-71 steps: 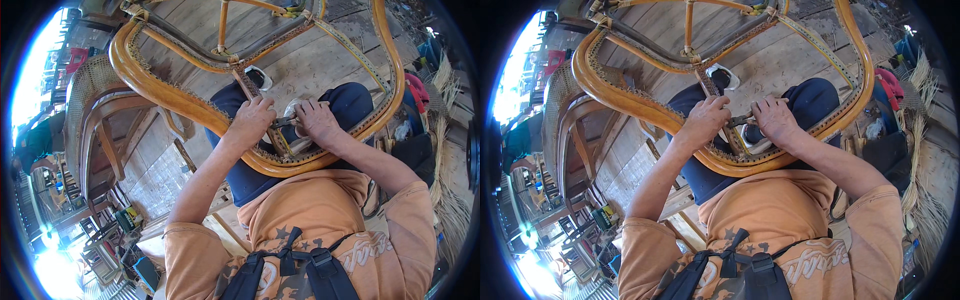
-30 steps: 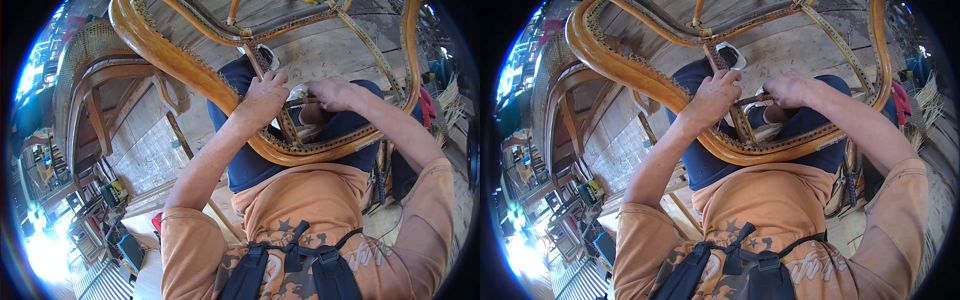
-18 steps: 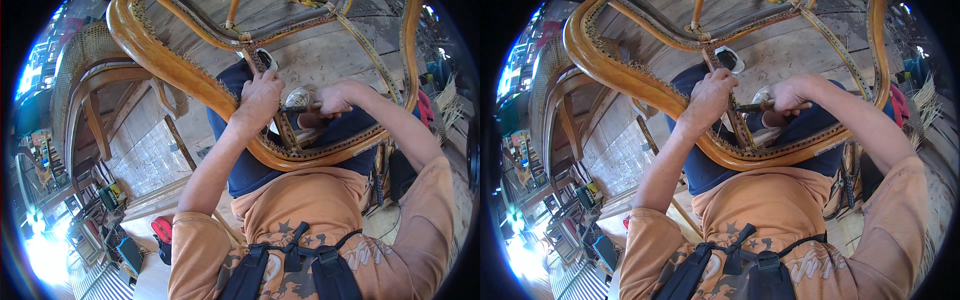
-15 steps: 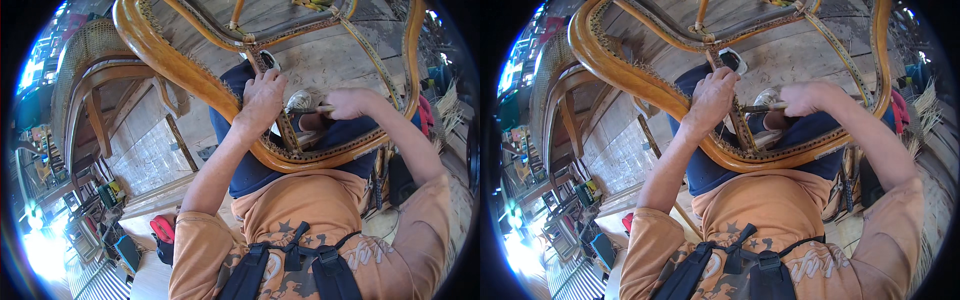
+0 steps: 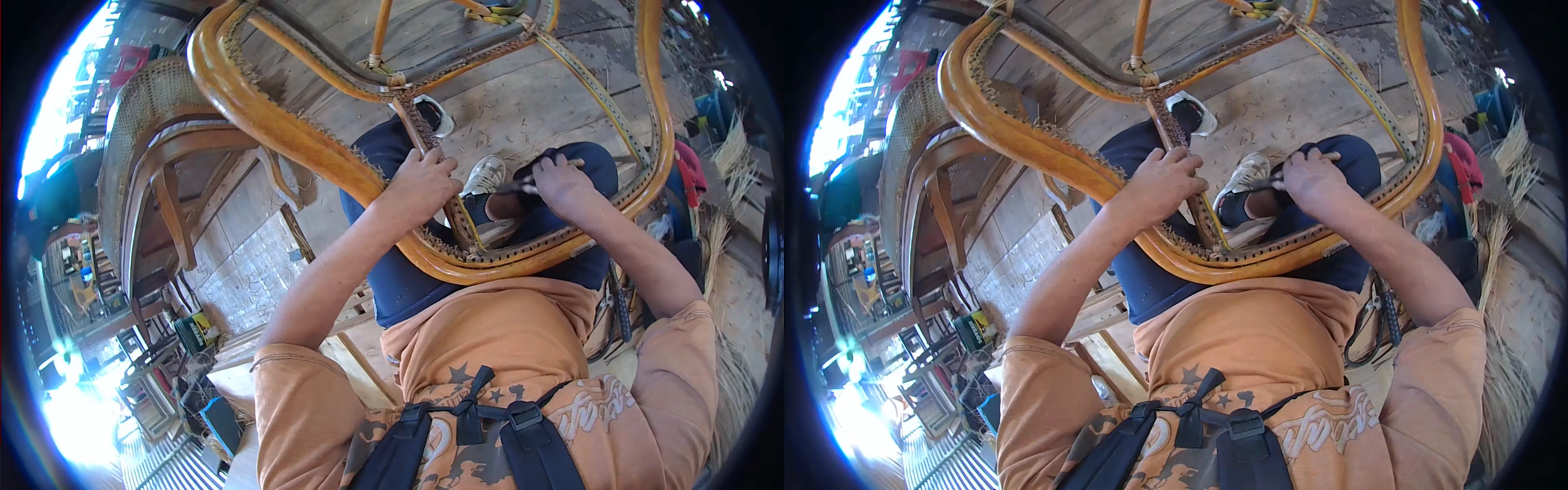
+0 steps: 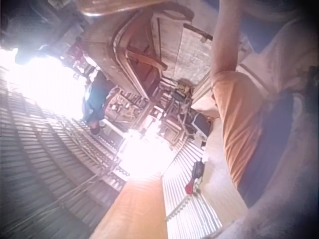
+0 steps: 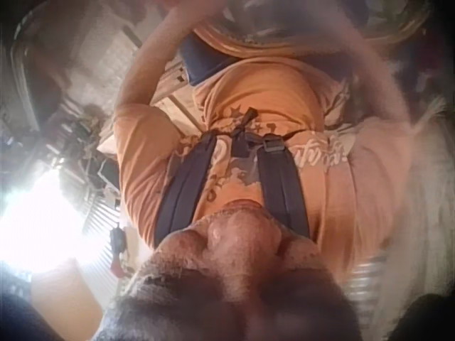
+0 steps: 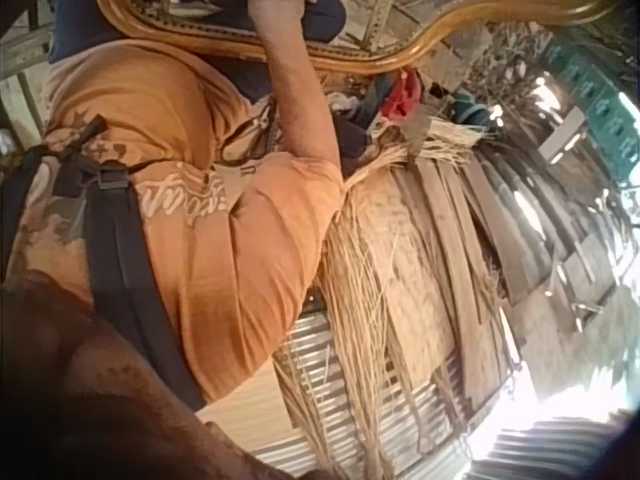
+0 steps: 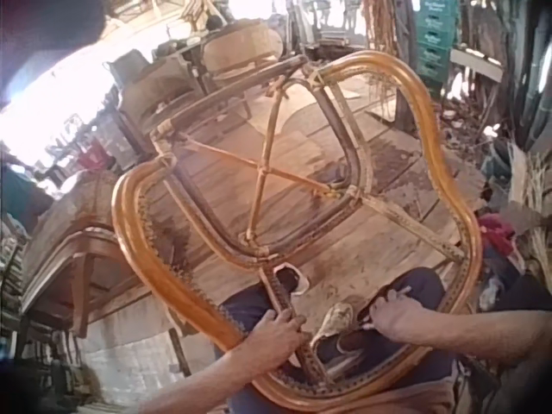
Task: Repairing the seat of a rattan chair using pliers to pull out or secure bindings.
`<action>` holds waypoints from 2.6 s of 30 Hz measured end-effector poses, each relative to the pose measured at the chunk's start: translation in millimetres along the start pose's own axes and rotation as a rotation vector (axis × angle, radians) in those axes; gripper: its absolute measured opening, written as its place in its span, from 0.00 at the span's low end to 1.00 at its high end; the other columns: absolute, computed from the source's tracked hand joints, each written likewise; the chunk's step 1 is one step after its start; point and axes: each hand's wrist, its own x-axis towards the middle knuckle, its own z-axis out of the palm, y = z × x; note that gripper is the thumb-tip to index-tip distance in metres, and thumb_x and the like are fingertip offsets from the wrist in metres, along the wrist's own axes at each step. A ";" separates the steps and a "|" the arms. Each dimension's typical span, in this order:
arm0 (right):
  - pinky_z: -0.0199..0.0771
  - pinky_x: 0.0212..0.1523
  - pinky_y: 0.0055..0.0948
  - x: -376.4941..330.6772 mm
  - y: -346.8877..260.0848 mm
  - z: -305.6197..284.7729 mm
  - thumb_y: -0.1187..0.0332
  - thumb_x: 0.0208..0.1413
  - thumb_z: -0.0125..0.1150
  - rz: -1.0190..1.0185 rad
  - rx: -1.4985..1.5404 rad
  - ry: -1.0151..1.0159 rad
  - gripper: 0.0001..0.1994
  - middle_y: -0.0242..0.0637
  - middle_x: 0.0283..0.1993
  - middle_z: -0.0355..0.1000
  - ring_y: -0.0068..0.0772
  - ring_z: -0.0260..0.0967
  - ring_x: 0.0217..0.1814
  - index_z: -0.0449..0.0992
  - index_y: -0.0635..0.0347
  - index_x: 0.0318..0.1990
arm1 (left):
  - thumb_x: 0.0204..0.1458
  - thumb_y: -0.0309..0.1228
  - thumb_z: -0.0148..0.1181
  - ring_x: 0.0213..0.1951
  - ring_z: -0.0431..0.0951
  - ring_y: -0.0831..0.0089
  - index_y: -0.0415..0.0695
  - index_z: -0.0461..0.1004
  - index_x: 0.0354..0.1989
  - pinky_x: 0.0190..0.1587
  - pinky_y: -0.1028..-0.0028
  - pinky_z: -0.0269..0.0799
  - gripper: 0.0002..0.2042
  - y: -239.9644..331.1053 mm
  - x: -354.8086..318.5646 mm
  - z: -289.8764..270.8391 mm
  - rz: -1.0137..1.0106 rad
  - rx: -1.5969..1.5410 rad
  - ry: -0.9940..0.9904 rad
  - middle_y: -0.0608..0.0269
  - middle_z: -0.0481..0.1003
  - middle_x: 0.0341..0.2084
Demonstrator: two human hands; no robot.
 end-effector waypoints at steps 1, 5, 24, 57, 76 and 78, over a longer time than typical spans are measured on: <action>0.72 0.49 0.43 -0.6 -0.7 2.0 0.75 0.48 0.55 -0.011 0.041 0.092 0.15 0.49 0.48 0.67 0.51 0.64 0.51 0.68 0.67 0.46 | 0.45 0.27 0.56 0.53 0.68 0.62 0.52 0.79 0.39 0.48 0.61 0.67 0.12 0.0 1.3 -0.9 0.006 -0.001 -0.005 0.64 0.72 0.45; 0.73 0.51 0.41 -10.2 -2.6 2.5 0.73 0.50 0.55 -0.056 0.113 0.206 0.16 0.47 0.49 0.67 0.49 0.64 0.55 0.69 0.66 0.48 | 0.45 0.27 0.56 0.45 0.73 0.66 0.49 0.77 0.31 0.44 0.67 0.68 0.06 -1.7 3.5 -3.2 0.043 0.045 -0.033 0.66 0.73 0.37; 0.68 0.53 0.38 3.6 -59.9 36.3 0.69 0.41 0.62 -0.069 0.297 0.722 0.21 0.43 0.44 0.63 0.45 0.61 0.51 0.65 0.62 0.46 | 0.48 0.20 0.49 0.40 0.76 0.54 0.37 0.71 0.35 0.40 0.64 0.75 0.07 -1.6 7.7 -3.8 -0.024 -0.167 -0.075 0.54 0.71 0.41; 0.71 0.46 0.42 31.8 -29.8 -4.1 0.73 0.48 0.57 -0.259 0.325 0.292 0.12 0.45 0.40 0.67 0.49 0.69 0.45 0.66 0.61 0.42 | 0.48 0.19 0.48 0.40 0.75 0.50 0.38 0.69 0.34 0.39 0.59 0.72 0.06 -6.8 7.5 7.5 -0.063 -0.283 0.090 0.51 0.70 0.35; 0.70 0.42 0.45 45.8 -16.1 -29.0 0.71 0.52 0.59 -0.329 0.334 0.043 0.13 0.53 0.39 0.71 0.58 0.68 0.45 0.66 0.60 0.45 | 0.49 0.20 0.47 0.38 0.76 0.49 0.36 0.70 0.33 0.38 0.59 0.72 0.06 -9.2 8.9 9.1 -0.108 -0.318 0.121 0.48 0.71 0.33; 0.71 0.42 0.45 41.8 -15.3 -33.9 0.71 0.52 0.59 -0.334 0.315 0.065 0.13 0.53 0.39 0.71 0.58 0.68 0.44 0.67 0.60 0.44 | 0.47 0.19 0.48 0.38 0.76 0.50 0.36 0.71 0.33 0.38 0.60 0.73 0.06 -6.3 10.3 4.2 -0.161 -0.344 0.105 0.50 0.71 0.34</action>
